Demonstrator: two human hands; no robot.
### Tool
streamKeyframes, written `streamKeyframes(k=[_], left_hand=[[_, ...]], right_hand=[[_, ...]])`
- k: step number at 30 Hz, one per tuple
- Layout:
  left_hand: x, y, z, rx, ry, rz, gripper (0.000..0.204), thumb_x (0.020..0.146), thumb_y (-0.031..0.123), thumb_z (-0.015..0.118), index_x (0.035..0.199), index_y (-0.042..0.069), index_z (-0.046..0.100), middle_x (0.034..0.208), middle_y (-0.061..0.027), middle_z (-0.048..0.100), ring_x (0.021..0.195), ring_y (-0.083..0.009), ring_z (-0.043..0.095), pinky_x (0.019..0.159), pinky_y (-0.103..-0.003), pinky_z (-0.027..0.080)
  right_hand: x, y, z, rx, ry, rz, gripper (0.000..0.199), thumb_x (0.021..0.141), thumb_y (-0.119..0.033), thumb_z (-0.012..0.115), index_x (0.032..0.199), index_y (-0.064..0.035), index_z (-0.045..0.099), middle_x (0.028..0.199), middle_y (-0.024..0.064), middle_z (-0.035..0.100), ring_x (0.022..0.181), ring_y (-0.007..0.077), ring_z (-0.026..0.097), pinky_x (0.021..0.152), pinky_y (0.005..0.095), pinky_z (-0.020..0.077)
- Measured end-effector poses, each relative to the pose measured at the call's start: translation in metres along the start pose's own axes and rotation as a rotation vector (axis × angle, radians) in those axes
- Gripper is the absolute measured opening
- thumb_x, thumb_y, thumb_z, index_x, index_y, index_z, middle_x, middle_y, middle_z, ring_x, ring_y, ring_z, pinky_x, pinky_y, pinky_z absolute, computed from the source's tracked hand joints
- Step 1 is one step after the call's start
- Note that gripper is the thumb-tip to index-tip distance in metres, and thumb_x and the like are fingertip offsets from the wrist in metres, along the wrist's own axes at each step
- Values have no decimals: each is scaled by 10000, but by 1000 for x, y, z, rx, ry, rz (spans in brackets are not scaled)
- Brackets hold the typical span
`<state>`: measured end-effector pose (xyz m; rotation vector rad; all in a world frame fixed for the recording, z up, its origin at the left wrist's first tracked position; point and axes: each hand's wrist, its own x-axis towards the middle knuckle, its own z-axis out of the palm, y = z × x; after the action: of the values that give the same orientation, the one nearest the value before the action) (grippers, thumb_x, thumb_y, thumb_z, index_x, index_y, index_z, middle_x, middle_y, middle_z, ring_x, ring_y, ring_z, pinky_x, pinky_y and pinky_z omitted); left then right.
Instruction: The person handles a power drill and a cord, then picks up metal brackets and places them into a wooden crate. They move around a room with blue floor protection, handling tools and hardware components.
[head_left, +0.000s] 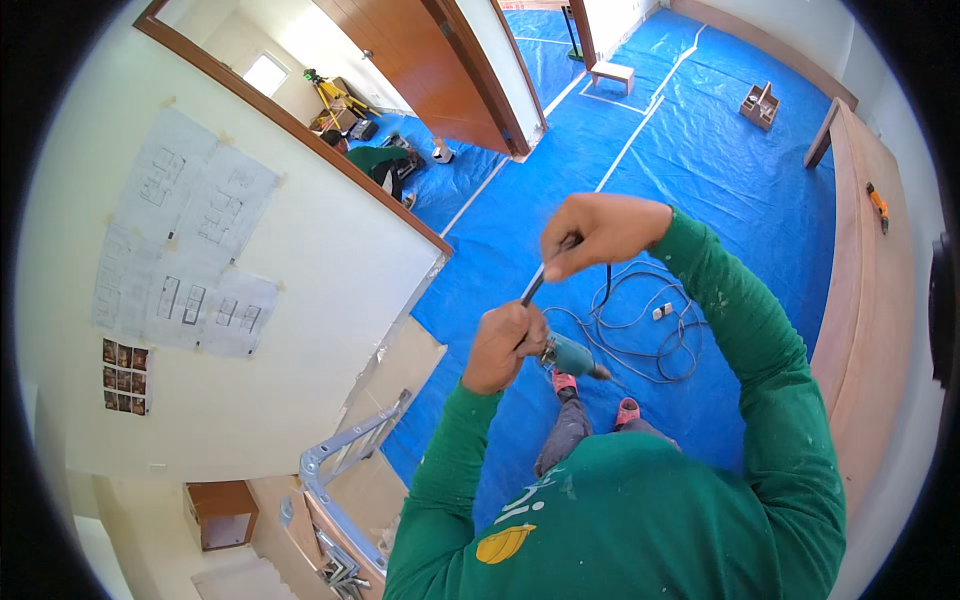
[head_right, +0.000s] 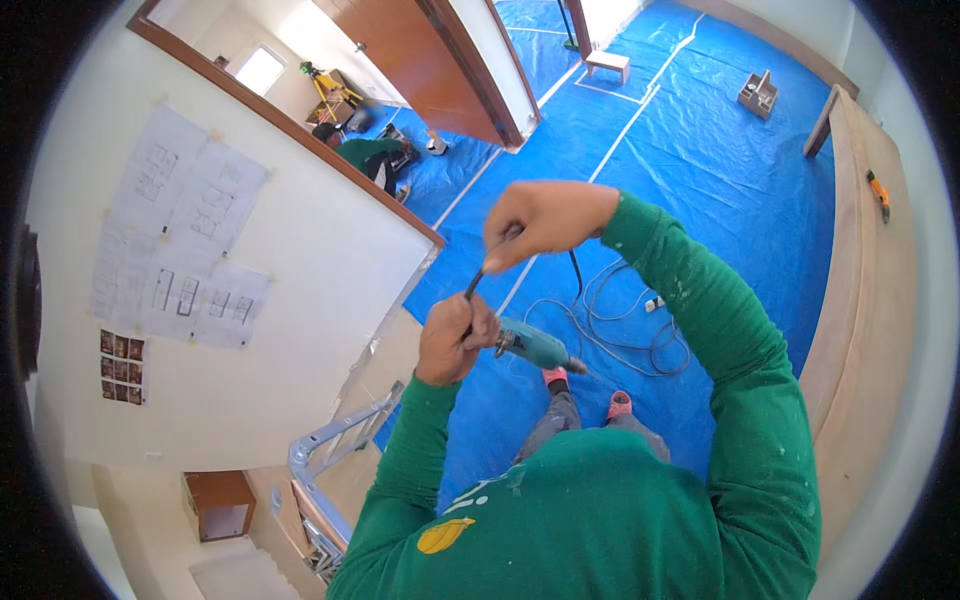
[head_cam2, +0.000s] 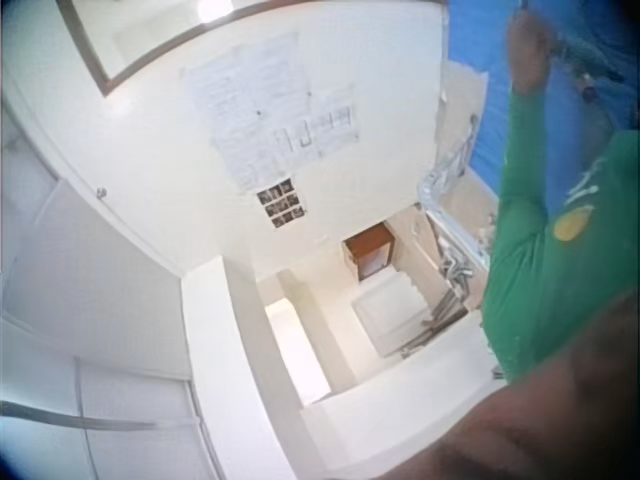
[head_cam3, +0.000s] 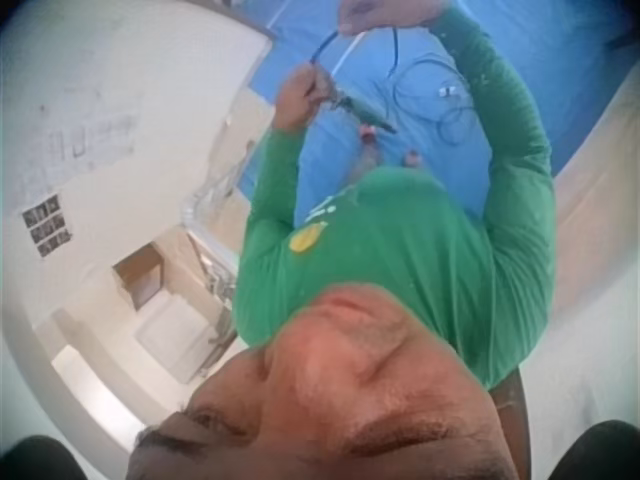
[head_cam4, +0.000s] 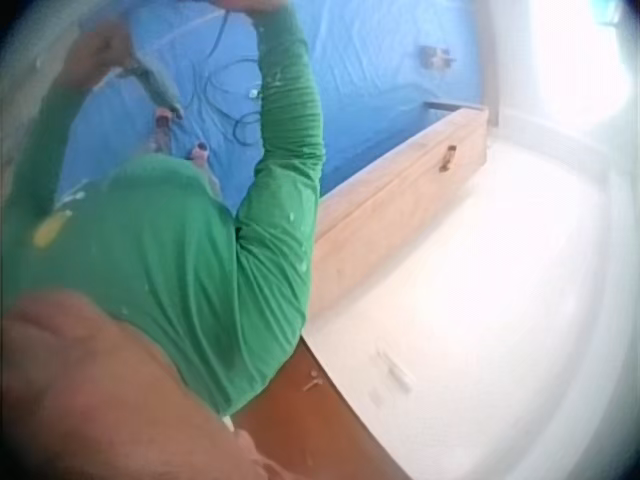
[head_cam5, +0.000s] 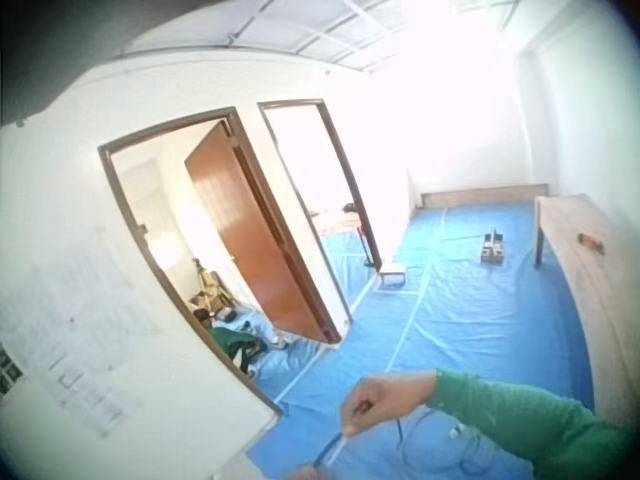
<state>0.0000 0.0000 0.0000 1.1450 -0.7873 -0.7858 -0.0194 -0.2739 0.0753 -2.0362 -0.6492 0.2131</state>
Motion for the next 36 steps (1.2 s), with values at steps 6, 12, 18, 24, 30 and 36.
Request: streamKeyframes(k=[6, 12, 18, 24, 30, 36], left_hand=[[-2, 45, -9, -508, 157, 72, 441, 1112, 438, 392, 888, 94, 552, 574, 50, 289, 512, -96, 220, 526, -292, 237], [-6, 67, -10, -372, 330, 256, 406, 1131, 380, 358, 940, 92, 571, 583, 47, 262, 519, -87, 215, 517, -275, 221], [-3, 56, -19, -202, 514, 259, 417, 1097, 410, 465, 1000, 42, 635, 585, 23, 368, 547, -96, 310, 550, -285, 281], [7, 54, -61, -149, 580, 265, 425, 1083, 409, 499, 1041, 16, 656, 601, -8, 464, 555, -102, 385, 577, -284, 332], [29, 49, -107, -156, 413, 214, 464, 1089, 432, 467, 1116, 9, 657, 591, 15, 409, 523, -97, 325, 566, -288, 319], [67, 34, -149, -278, 319, 110, 542, 1120, 418, 367, 1431, -13, 475, 574, 36, 311, 503, -85, 238, 530, -278, 258]], right_hand=[[-56, 138, 16, 513, 369, 246, 373, 979, -403, 700, 910, -39, 747, 656, -40, 527, 590, 68, 436, 521, 251, 350], [-57, 194, 114, 615, 542, 312, 335, 996, -342, 687, 1038, -22, 773, 736, -26, 595, 644, 73, 480, 566, 253, 382], [-9, 203, 187, 613, 478, 337, 353, 1005, -348, 668, 1092, -22, 769, 821, 6, 664, 746, 81, 531, 644, 282, 429], [41, 214, 199, 497, 684, 389, 347, 998, -352, 681, 1086, -24, 757, 811, 39, 675, 748, 94, 561, 632, 309, 450], [98, 221, 179, 381, 769, 532, 325, 951, -326, 721, 1020, -9, 735, 805, 137, 726, 729, 205, 688, 647, 380, 525], [150, 216, 159, 149, 793, 600, 274, 916, -290, 728, 1004, -30, 734, 787, 170, 704, 687, 291, 689, 619, 394, 513]])
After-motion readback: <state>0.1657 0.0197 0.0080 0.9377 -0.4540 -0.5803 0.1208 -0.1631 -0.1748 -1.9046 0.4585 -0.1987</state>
